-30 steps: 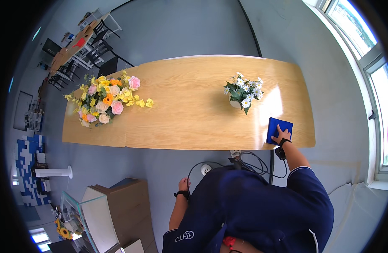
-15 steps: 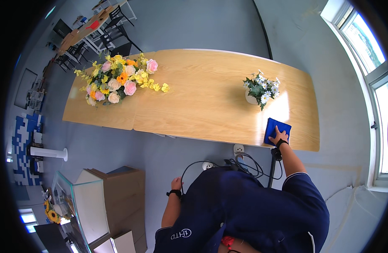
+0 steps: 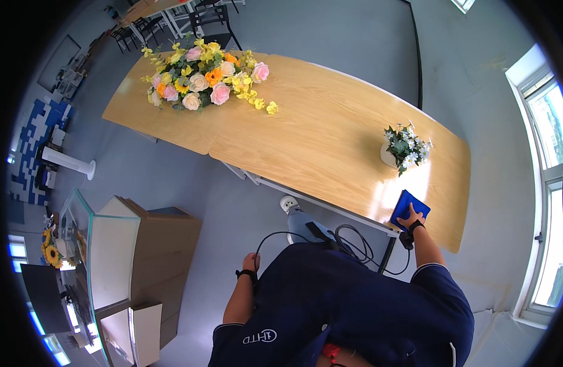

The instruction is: Wiping down a long wooden table with a blue cloth.

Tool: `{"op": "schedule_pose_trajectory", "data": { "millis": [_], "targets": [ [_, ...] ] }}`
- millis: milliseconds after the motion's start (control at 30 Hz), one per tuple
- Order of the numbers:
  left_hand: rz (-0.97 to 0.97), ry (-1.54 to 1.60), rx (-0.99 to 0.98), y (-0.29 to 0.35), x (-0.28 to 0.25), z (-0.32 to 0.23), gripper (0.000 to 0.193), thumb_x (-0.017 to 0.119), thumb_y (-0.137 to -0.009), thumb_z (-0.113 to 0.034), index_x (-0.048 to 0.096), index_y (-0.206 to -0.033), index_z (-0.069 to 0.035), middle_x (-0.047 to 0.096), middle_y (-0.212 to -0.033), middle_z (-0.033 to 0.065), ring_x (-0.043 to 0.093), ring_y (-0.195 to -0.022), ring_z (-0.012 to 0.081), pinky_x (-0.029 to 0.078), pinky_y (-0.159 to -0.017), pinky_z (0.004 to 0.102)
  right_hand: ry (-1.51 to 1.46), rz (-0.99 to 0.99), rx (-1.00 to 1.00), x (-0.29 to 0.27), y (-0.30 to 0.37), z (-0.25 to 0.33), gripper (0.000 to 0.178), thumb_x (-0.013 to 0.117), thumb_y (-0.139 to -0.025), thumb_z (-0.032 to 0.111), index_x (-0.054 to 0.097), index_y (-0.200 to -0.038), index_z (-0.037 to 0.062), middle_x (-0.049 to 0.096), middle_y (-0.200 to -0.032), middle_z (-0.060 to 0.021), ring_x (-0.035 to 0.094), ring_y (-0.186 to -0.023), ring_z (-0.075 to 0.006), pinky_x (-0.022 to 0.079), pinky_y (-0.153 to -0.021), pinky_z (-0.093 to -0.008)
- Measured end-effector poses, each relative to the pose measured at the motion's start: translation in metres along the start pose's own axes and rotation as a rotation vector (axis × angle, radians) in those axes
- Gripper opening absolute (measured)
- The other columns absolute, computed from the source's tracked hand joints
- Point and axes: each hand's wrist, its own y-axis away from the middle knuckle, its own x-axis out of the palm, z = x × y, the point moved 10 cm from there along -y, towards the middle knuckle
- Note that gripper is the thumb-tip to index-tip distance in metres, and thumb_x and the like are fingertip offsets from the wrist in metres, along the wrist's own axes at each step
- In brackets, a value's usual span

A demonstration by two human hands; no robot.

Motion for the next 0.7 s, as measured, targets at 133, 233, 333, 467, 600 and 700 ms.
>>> {"op": "schedule_pose_trajectory", "data": {
  "millis": [133,233,333,467,600,700],
  "targets": [
    [-0.046,-0.136,0.061,0.033,-0.007,-0.041,0.03,0.044,-0.078,-0.031,0.058,-0.086,-0.005,0.059,-0.08,0.0176,0.055,-0.081,0.0344,0.043,-0.069,0.0395,0.02,0.01,0.045,-0.002,0.002,-0.008,0.099,0.069,-0.05,0.055,0.014,-0.13,0.0359,0.035,-0.119,-0.0215,0.039,-0.106,-0.0376,0.033,-0.09,-0.0396],
    [0.106,-0.197,-0.017,0.043,0.002,-0.047,0.03,0.042,-0.077,-0.03,0.058,-0.086,-0.006,0.058,-0.085,0.0185,0.055,-0.083,0.034,0.043,-0.072,0.04,0.025,0.007,0.046,-0.002,0.002,-0.007,0.099,0.069,-0.05,0.055,0.014,-0.13,0.0356,0.034,-0.119,-0.022,0.039,-0.106,-0.0378,0.033,-0.09,-0.0397],
    [0.236,-0.307,-0.122,0.041,0.001,-0.038,0.03,0.041,-0.077,-0.029,0.058,-0.087,-0.007,0.057,-0.089,0.0192,0.054,-0.086,0.0342,0.043,-0.075,0.0393,0.017,0.032,0.05,0.0,0.001,-0.006,0.1,0.069,-0.051,0.054,0.012,-0.131,0.0345,0.031,-0.122,-0.0232,0.036,-0.11,-0.0388,0.033,-0.092,-0.0401],
    [0.084,-0.271,-0.061,0.027,-0.012,-0.02,0.03,0.041,-0.077,-0.028,0.057,-0.089,-0.006,0.057,-0.09,0.0193,0.053,-0.088,0.0352,0.042,-0.076,0.039,0.0,0.042,0.011,0.0,0.007,0.004,0.1,0.069,-0.052,0.053,0.012,-0.131,0.0329,0.032,-0.121,-0.0245,0.037,-0.11,-0.0376,0.034,-0.091,-0.0398],
    [0.073,-0.234,-0.056,0.017,-0.014,-0.017,0.03,0.044,-0.078,-0.029,0.056,-0.092,-0.006,0.058,-0.089,0.0188,0.053,-0.089,0.0344,0.042,-0.076,0.0378,0.025,-0.085,-0.162,-0.009,0.011,0.06,0.093,0.069,-0.054,0.049,0.017,-0.13,0.0334,0.029,-0.122,-0.0264,0.037,-0.107,-0.0423,0.033,-0.09,-0.0422],
    [0.142,-0.173,-0.115,0.017,-0.01,-0.016,0.032,0.045,-0.078,-0.031,0.056,-0.095,-0.006,0.058,-0.088,0.0186,0.054,-0.088,0.0333,0.043,-0.076,0.0369,0.087,-0.089,-0.249,-0.023,0.03,0.112,0.094,0.067,-0.056,0.051,0.015,-0.132,0.0285,0.034,-0.118,-0.0293,0.035,-0.11,-0.0385,0.031,-0.09,-0.0411]
  ]
}}
